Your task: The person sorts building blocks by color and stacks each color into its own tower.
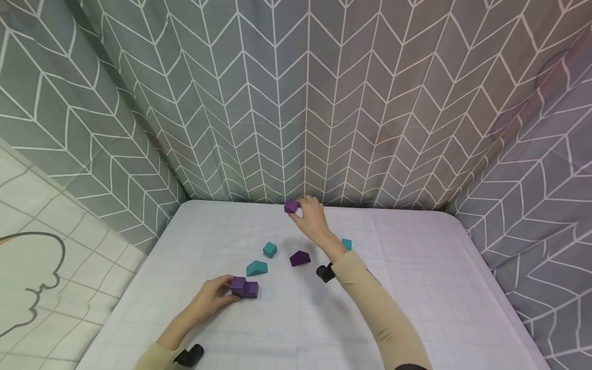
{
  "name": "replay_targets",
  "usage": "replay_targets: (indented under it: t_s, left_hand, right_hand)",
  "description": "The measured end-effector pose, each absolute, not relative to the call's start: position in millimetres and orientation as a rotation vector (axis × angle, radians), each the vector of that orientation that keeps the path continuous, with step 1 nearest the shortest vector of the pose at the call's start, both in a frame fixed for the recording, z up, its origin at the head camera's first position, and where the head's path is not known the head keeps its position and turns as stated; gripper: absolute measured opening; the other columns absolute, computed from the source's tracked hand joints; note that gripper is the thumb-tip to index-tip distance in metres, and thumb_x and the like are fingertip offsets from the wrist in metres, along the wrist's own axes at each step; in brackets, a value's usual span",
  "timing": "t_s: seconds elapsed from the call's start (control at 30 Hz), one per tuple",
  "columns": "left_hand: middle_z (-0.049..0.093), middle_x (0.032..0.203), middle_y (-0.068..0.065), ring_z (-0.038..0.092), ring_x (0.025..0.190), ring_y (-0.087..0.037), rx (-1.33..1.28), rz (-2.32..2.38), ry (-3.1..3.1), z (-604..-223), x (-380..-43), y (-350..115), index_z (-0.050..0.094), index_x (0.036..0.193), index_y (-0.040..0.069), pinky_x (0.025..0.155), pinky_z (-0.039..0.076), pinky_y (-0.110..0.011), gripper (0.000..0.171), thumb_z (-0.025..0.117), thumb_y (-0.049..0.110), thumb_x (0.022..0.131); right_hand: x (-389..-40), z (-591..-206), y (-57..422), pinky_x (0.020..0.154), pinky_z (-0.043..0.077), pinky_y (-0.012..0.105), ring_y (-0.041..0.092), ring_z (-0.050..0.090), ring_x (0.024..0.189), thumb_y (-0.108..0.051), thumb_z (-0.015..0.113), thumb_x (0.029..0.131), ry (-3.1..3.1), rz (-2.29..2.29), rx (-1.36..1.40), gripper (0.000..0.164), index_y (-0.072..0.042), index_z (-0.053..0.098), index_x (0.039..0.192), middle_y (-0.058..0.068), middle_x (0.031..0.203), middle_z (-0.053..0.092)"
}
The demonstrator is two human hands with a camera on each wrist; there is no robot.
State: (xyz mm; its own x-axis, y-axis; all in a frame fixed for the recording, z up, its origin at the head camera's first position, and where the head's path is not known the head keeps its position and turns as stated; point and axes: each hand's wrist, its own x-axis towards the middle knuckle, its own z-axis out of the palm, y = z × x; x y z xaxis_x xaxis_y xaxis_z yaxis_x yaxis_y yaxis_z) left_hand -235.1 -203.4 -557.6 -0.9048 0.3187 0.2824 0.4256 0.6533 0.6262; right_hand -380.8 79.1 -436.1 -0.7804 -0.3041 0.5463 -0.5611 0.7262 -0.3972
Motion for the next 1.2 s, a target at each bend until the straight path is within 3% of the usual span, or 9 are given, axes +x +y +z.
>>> replay_targets:
  t_s: [0.57,0.73,1.2]
  left_hand:
    - [0.062,0.091,0.006,0.056,0.083,-0.006,-0.615,-1.092,-2.714,-562,-236,-205,0.059,0.1,0.013,0.073,0.048,-0.027,0.036,0.075,0.02,0.069]
    - [0.062,0.091,0.005,0.056,0.082,-0.008,-0.634,-1.077,-2.703,-560,-237,-205,0.06,0.101,0.012,0.072,0.048,-0.029,0.036,0.075,0.021,0.069]
    - [0.062,0.092,0.006,0.056,0.085,-0.007,-0.629,-1.104,-2.715,-560,-238,-206,0.059,0.102,0.014,0.075,0.048,-0.029,0.037,0.075,0.021,0.069]
  right_hand:
    - [-349,-418,49,0.073,0.041,0.032,0.02,0.049,0.084,-0.017,0.073,0.073,-2.451,0.815,0.896,0.028,0.0,0.062,0.091,0.009,0.088,0.057]
    - [-331,-434,40,0.069,0.042,0.029,0.019,0.05,0.082,-0.016,0.074,0.072,-2.447,0.855,0.96,0.028,0.0,0.062,0.092,0.008,0.086,0.058]
    - [-285,-500,26,0.074,0.043,0.025,0.015,0.049,0.086,-0.023,0.07,0.077,-2.617,0.879,1.116,0.028,-0.003,0.06,0.095,0.001,0.09,0.054]
